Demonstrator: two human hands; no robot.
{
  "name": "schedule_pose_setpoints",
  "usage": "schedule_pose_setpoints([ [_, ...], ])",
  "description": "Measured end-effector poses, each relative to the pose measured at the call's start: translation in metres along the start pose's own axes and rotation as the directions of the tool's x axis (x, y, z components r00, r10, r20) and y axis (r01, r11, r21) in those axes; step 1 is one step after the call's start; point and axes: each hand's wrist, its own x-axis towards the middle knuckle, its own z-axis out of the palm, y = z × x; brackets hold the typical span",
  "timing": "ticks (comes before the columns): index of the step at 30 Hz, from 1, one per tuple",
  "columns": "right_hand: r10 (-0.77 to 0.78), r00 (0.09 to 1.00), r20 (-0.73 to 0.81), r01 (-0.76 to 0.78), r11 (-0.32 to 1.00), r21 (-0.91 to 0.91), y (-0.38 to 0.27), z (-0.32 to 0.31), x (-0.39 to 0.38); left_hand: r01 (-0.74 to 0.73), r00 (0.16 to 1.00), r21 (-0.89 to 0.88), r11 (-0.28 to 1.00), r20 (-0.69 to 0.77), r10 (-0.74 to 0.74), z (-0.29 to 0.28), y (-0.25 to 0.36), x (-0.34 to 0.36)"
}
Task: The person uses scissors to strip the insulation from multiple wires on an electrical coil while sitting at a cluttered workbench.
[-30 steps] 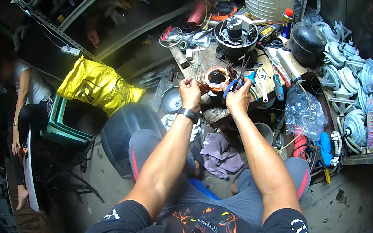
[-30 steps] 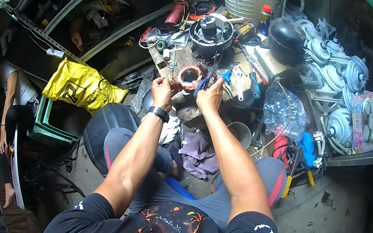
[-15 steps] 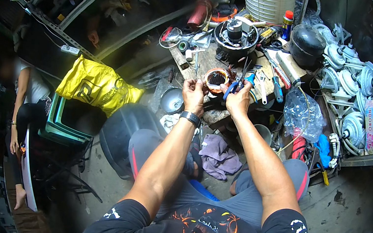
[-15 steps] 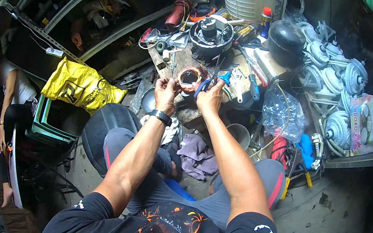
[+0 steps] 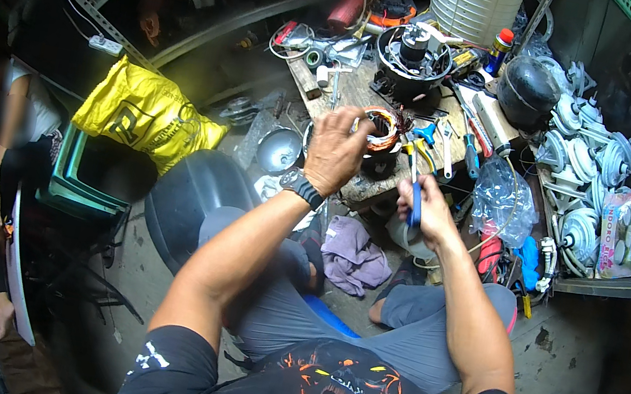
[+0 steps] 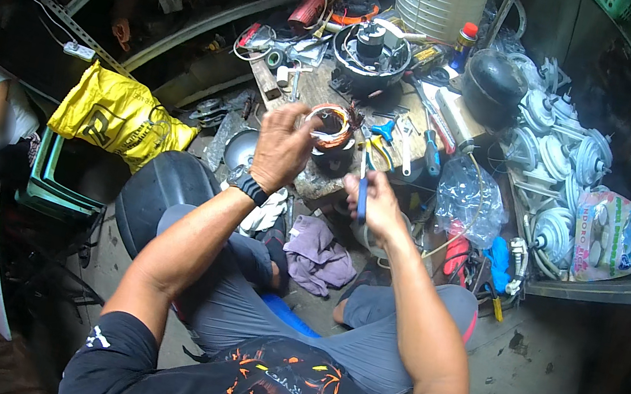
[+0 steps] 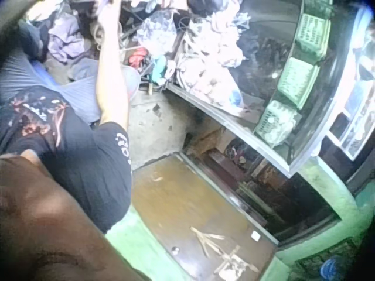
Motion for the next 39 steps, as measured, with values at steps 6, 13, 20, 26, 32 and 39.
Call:
schedule_pose_setpoints([
  [6, 0.148, 0.935, 0.322, -0.177, 0.982, 0.060, -0.022, 0.028, -0.037, 0.057, 0.994, -0.139, 0.989, 0.099, -0.043, 0.032, -0.020, -0.011],
  [13, 0.132, 0.947, 0.294, -0.218, 0.935, 0.280, -0.019, 0.025, -0.025, 0.146, 0.972, -0.301, 0.942, 0.222, -0.079, 0.026, -0.030, 0.005],
  [20, 0.154, 0.941, 0.302, -0.253, 0.911, 0.325, -0.022, 0.022, -0.024, 0.232, 0.954, -0.295, 0.927, 0.253, -0.159, 0.024, -0.027, 0.004],
  [26, 0.179, 0.931, 0.317, -0.295, 0.881, 0.369, -0.026, 0.021, -0.025, 0.194, 0.968, -0.221, 0.956, 0.199, -0.150, 0.031, -0.019, 0.007],
  [32, 0.249, 0.915, 0.319, -0.362, 0.855, 0.371, -0.037, 0.021, -0.025, 0.081, 0.997, -0.196, 0.977, 0.000, -0.083, 0.042, -0.016, -0.003],
  [39, 0.232, 0.934, 0.273, -0.291, 0.936, 0.199, -0.039, 0.023, -0.014, 0.085, 0.996, -0.246, 0.966, -0.004, -0.089, 0.049, -0.021, -0.006],
])
